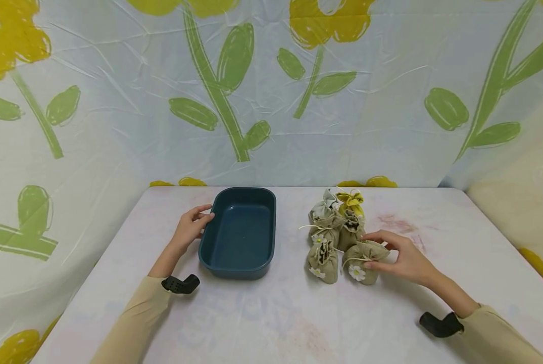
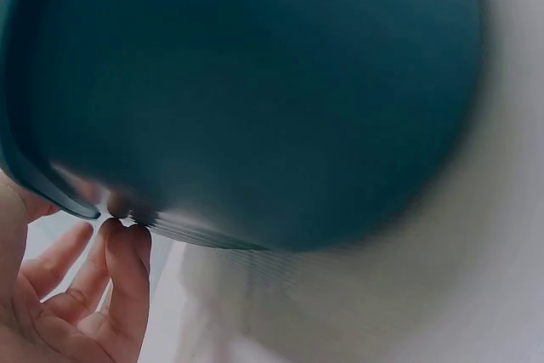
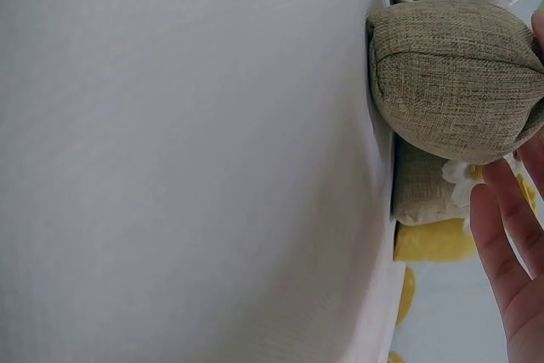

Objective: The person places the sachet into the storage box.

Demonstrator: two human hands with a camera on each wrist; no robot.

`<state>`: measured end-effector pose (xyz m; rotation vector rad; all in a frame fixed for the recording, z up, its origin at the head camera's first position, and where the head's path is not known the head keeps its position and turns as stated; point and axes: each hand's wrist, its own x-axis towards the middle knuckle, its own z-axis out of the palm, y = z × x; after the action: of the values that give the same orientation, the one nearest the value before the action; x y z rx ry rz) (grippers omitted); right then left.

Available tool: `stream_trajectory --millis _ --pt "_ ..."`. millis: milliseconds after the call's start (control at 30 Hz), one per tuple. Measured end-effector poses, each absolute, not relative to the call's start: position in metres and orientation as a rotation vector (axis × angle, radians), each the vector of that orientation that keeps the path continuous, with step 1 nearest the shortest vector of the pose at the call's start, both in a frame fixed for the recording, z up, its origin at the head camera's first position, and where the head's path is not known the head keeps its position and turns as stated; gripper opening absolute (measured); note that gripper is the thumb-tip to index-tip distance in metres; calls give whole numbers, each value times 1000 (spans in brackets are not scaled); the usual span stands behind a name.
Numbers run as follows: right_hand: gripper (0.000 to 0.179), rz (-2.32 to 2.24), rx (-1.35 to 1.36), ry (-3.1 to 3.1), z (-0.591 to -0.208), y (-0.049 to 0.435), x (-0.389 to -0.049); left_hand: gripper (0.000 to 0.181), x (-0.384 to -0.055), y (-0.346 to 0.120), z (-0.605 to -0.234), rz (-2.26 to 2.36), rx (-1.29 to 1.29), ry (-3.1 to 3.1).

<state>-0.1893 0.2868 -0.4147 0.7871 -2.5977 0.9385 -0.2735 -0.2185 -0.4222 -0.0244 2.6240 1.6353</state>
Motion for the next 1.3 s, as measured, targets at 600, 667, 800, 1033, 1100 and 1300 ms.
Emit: stream_trajectory --millis 600,667,800,1033,1100,1300 --pt "51 981 910 -2508 -415 283 -188 47 -274 -214 -413 1714 -102 2538" --pt "50 978 920 -2496 -415 283 -189 47 -274 -214 -411 1707 -118 2538" --pt "46 992 929 -2496 -415 283 -189 47 -274 -214 -410 1701 -134 2541" --pt "41 1032 977 -2468 -414 284 -189 44 -277 -212 -411 1674 -122 2559" --pt "39 1015 964 -2480 -414 284 -190 44 -276 -213 -411 1674 -123 2553" --pt "38 985 958 -2464 -414 285 -191 44 -276 -211 -413 1692 -145 2523"
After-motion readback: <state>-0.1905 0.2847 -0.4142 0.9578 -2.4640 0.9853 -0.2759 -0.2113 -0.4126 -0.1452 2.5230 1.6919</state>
